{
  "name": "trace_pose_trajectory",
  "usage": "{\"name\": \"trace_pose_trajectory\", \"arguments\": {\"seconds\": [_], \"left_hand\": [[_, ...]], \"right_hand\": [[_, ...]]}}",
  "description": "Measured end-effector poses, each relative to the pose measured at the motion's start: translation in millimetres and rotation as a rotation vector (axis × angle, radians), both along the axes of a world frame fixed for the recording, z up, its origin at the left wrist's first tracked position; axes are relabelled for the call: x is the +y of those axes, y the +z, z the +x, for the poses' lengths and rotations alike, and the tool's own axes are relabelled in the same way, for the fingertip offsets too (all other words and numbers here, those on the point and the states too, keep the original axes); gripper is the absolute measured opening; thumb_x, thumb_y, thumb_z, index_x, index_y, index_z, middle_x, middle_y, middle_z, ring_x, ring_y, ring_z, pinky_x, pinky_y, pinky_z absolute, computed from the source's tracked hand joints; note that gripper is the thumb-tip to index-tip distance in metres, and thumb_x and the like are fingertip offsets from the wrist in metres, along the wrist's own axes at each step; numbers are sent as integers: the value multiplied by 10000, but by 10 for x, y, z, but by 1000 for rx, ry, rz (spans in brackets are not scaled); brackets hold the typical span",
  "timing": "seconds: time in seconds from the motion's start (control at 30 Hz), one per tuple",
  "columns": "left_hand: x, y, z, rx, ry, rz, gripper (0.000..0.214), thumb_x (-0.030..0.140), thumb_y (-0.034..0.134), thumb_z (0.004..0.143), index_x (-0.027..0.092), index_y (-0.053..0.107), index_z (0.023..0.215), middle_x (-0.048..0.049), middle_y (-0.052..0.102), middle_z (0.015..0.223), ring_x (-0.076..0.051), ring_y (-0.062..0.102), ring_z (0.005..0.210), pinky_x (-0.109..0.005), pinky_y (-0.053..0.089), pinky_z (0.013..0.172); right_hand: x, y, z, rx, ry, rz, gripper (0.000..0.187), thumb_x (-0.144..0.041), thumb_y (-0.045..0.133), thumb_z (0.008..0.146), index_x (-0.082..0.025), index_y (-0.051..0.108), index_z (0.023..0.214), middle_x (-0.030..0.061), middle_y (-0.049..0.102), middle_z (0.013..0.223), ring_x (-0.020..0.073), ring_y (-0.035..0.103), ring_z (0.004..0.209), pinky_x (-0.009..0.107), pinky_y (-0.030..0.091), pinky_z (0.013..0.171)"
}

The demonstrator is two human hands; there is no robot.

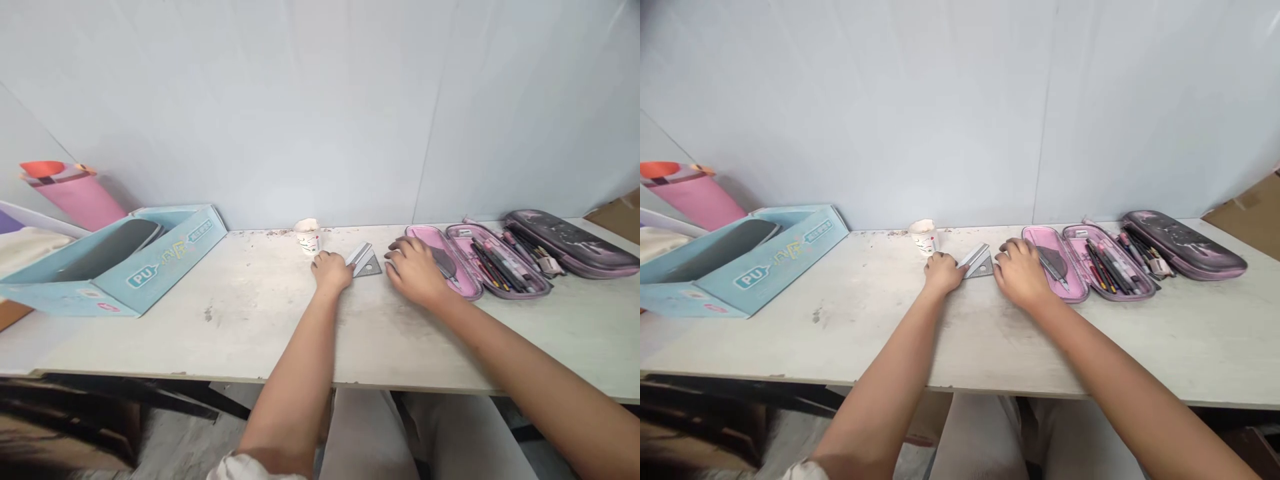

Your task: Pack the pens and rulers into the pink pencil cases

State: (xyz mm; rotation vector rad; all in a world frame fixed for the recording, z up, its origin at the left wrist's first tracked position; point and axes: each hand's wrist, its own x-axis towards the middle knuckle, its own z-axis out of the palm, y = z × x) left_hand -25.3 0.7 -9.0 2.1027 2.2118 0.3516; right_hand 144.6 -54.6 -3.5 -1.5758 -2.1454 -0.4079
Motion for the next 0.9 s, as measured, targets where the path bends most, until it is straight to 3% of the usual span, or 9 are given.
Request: {"name": "trace_pose_trajectory", "arguments": {"seconds": [0.1,0.2,0.37,0.47,0.53,0.63,0.7,0.8,0.9], "left_hand": [[-28,-17,15,-12,-6,54,487,448,522,763,68,555,1067,-219,484,1188,-337,424,1155,-413,358,926],[-57,-22,13,-35,-111,93,333,296,488,787,67,554,1019,-211,554,1094,-307,492,1091,-375,396,872],[-96,43,62,-288,-212,134,236,202,408,806,109,509,998,-144,647,888,-259,616,858,-353,453,725],[-178,77,175,-485,-350,191,255,194,395,815,147,483,1050,-99,663,892,-216,628,840,-335,474,732],[-266,69,286,-581,-516,228,360,182,416,797,155,447,1155,-104,641,1051,-196,613,942,-331,478,810],[-412,33,478,-613,-779,247,604,173,482,738,154,336,1324,-126,418,1379,-205,467,1206,-340,425,964],[-488,27,615,-582,-885,219,675,201,497,738,142,281,1375,-132,250,1476,-216,339,1312,-349,376,1029],[-540,65,831,-459,-938,163,673,261,489,777,102,270,1393,-152,187,1494,-227,237,1363,-372,282,1097],[-523,96,1038,-289,-886,124,624,314,448,821,65,309,1376,-172,281,1457,-252,267,1345,-414,238,1108]], "right_hand": [[113,0,-269,30,28,-101,327,-291,369,875,-151,639,995,101,609,1091,248,442,1108,391,306,951],[195,-25,-447,82,22,-213,334,-292,361,875,-149,615,1037,100,629,1071,245,484,1072,368,341,907],[186,-4,-467,193,22,-249,386,-335,321,901,-139,548,1144,114,624,1112,251,501,1084,347,346,894],[121,70,-346,332,-12,-242,421,-391,299,912,-133,520,1162,122,632,1096,233,540,1045,304,373,837],[70,125,-220,411,-64,-236,398,-386,311,910,-135,521,1137,122,650,1045,218,580,978,280,388,781],[6,174,41,451,-161,-208,319,-294,324,899,-150,548,1075,113,671,965,215,613,890,274,395,727],[-19,160,248,467,-204,-167,316,-248,321,889,-165,565,1071,105,675,951,221,615,879,285,402,734],[-25,65,547,511,-215,-51,364,-229,331,879,-150,535,1169,115,647,1057,234,587,968,312,410,809],[-11,-62,752,498,-249,-6,428,-221,338,872,-109,470,1264,144,584,1162,239,539,1053,330,404,859]]}}
